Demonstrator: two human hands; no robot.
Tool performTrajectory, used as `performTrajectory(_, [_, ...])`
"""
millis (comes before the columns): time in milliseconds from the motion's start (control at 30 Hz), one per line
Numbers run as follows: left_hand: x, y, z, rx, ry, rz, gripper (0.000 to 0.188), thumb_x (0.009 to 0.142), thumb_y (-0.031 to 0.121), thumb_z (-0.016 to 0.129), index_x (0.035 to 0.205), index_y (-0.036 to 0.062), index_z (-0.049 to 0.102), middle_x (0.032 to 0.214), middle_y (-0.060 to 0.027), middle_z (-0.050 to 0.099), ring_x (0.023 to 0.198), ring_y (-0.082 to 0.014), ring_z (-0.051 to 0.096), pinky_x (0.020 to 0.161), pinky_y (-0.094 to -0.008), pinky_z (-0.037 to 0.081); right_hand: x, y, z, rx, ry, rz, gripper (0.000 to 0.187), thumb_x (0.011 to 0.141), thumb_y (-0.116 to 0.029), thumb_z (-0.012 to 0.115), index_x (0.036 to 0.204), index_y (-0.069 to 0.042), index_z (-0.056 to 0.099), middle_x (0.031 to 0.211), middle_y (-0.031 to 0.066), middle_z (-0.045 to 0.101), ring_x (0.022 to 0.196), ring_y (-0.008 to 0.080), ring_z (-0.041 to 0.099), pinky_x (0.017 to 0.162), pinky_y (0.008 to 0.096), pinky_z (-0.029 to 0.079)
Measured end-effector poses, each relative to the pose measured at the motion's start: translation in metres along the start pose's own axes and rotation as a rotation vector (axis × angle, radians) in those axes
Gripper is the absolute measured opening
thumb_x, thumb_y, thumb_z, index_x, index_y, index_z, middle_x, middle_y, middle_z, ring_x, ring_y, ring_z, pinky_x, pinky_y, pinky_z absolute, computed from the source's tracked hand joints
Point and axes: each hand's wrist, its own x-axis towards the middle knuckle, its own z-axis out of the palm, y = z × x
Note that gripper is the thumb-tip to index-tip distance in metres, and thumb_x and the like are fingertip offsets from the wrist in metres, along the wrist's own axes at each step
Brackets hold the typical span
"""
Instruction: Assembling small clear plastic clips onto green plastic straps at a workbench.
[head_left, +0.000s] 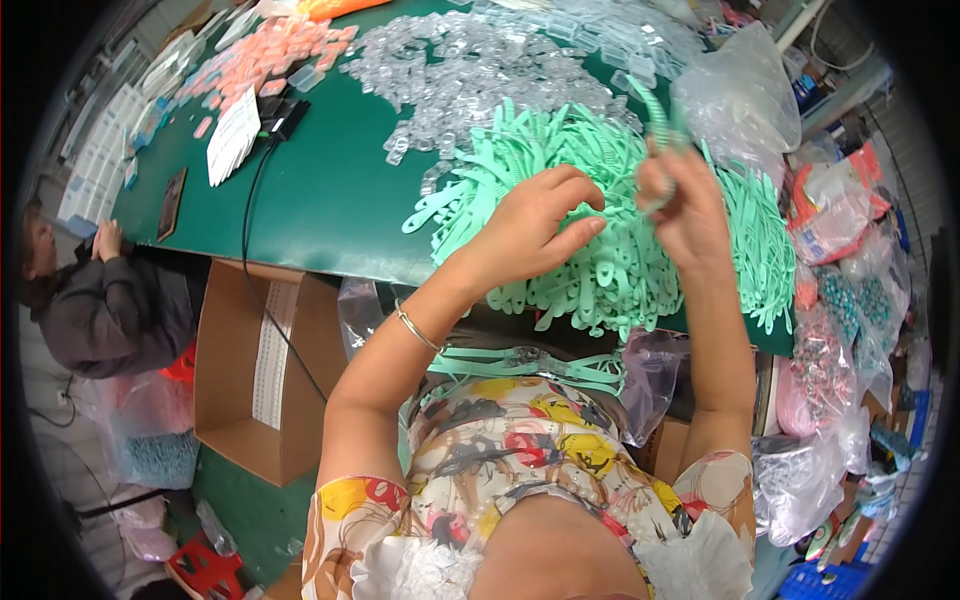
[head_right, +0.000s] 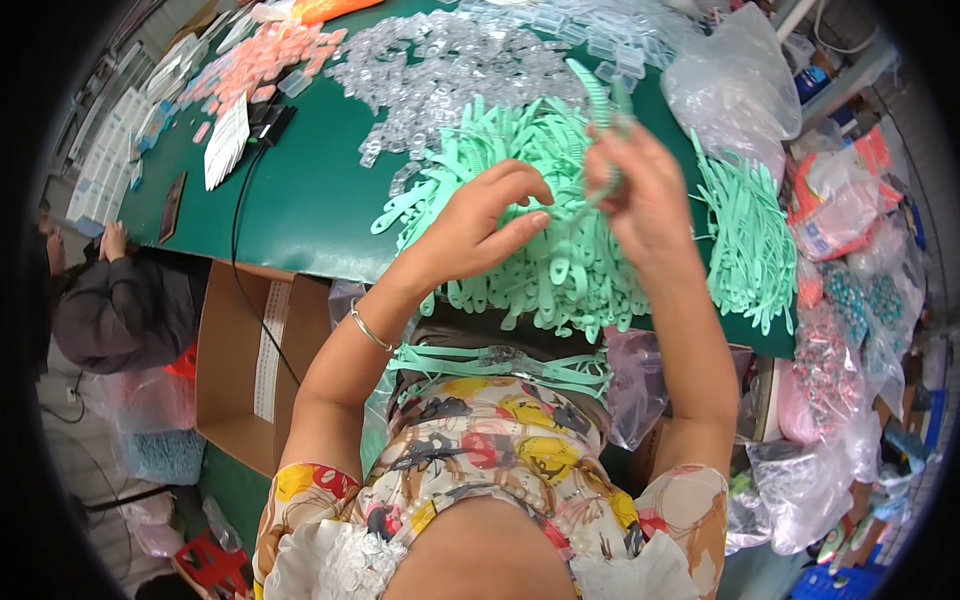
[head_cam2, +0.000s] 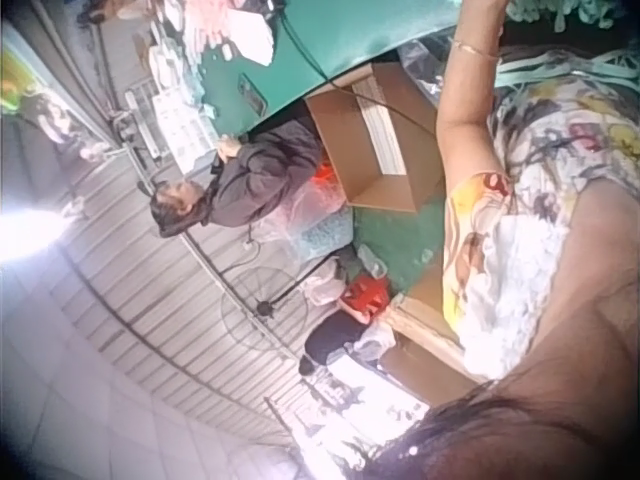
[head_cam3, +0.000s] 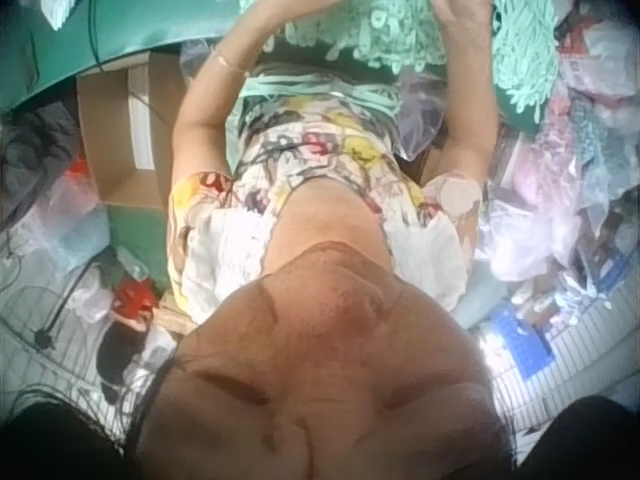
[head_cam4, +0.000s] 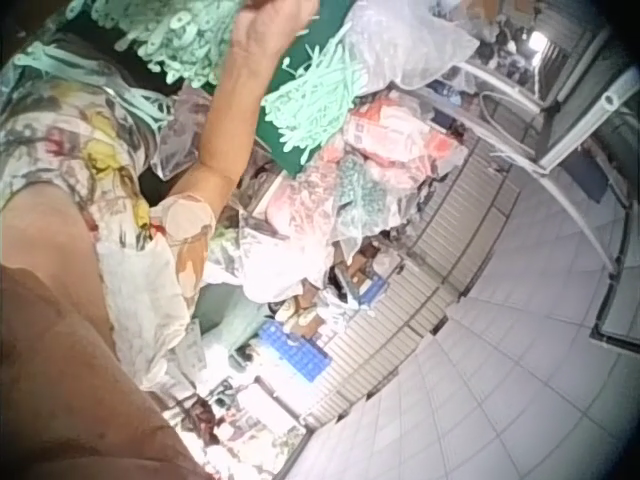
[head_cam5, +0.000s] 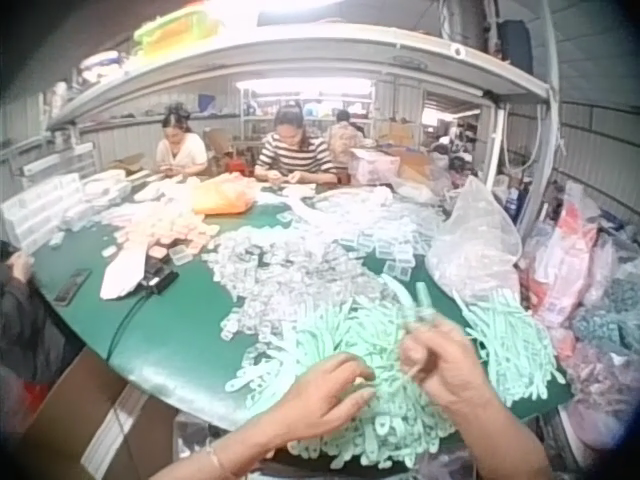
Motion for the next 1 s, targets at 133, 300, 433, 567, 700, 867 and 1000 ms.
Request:
performTrajectory(133, [-0.018, -0.016, -0.008, 0.123, -0.306, -0.161, 0.014, 0.078, 0.016, 0.059, 0.085, 0.0031, 0.057, 0.092, -0.0119, 0.055, 0.083, -0.0296, 0.054, 0.069, -0.036, 0.045, -0.006, -0.044, -0.01, 0.229, -0.203, -0.267, 0.02, 0.088, -0.017, 0.049, 0.1, -0.001, 0.05, 0.056, -0.0044, 0.036, 0.05, 0.0057, 0.032, 0.047, 0.018, 0.027])
performTrajectory(300, [-0.012, -0.032, -0.028, 0.115, 0.125, -0.163, 0.011, 0.076, 0.008, 0.06, 0.084, 0.0018, 0.059, 0.085, -0.0076, 0.06, 0.074, -0.018, 0.059, 0.061, -0.0281, 0.046, -0.031, -0.077, -0.018, 0.013, -0.02, -0.302, 0.021, 0.089, -0.016, 0.047, 0.104, -0.002, 0.047, 0.063, 0.0004, 0.042, 0.049, 0.0076, 0.037, 0.043, 0.0183, 0.027])
performTrajectory(433, [-0.029, -0.077, -0.084, 0.668, 0.2, -0.582, 0.019, 0.071, 0.021, 0.065, 0.08, 0.004, 0.062, 0.075, -0.0093, 0.062, 0.068, -0.0208, 0.06, 0.062, -0.0313, 0.046, -0.04, -0.059, -0.028, -0.09, -0.035, -0.145, 0.029, 0.089, -0.016, 0.046, 0.113, -0.001, 0.042, 0.071, 0.0041, 0.046, 0.049, 0.0072, 0.04, 0.042, 0.0182, 0.028])
performTrajectory(567, [-0.036, -0.092, -0.092, 0.797, -0.055, -0.795, 0.024, 0.068, 0.024, 0.066, 0.081, 0.004, 0.063, 0.078, -0.0113, 0.063, 0.074, -0.0267, 0.061, 0.064, -0.0354, 0.046, -0.051, -0.042, -0.031, -0.066, -0.022, -0.053, 0.037, 0.089, -0.021, 0.045, 0.118, 0.003, 0.04, 0.069, 0.0024, 0.045, 0.048, 0.0053, 0.035, 0.042, 0.018, 0.026])
performTrajectory(700, [-0.043, -0.099, -0.097, 0.711, -0.049, -0.832, 0.024, 0.066, 0.024, 0.066, 0.08, 0.0053, 0.061, 0.082, -0.0139, 0.062, 0.079, -0.0298, 0.059, 0.066, -0.0385, 0.046, -0.064, -0.029, -0.025, -0.068, -0.008, -0.01, 0.039, 0.089, -0.023, 0.045, 0.117, 0.003, 0.041, 0.07, 0.0009, 0.044, 0.049, 0.0047, 0.033, 0.044, 0.0176, 0.025])
performTrajectory(867, [-0.037, -0.072, -0.084, 0.162, 0.271, -0.67, 0.016, 0.081, 0.017, 0.058, 0.085, 0.0023, 0.054, 0.074, -0.0058, 0.059, 0.069, -0.0146, 0.057, 0.063, -0.0284, 0.045, -0.092, -0.02, -0.025, -0.098, -0.012, -0.012, 0.038, 0.085, -0.022, 0.054, 0.113, 0.002, 0.046, 0.072, 0.0031, 0.048, 0.052, 0.0066, 0.037, 0.046, 0.0173, 0.028])
performTrajectory(1000, [-0.029, -0.002, -0.053, -0.575, 0.277, -0.604, 0.015, 0.09, 0.019, 0.045, 0.097, 0.0057, 0.047, 0.07, -0.0016, 0.051, 0.062, -0.011, 0.049, 0.055, -0.0217, 0.041, -0.101, -0.006, -0.005, -0.181, -0.065, -0.025, 0.032, 0.084, -0.015, 0.055, 0.111, 0.0, 0.047, 0.077, 0.0059, 0.053, 0.054, 0.0056, 0.04, 0.048, 0.0162, 0.032])
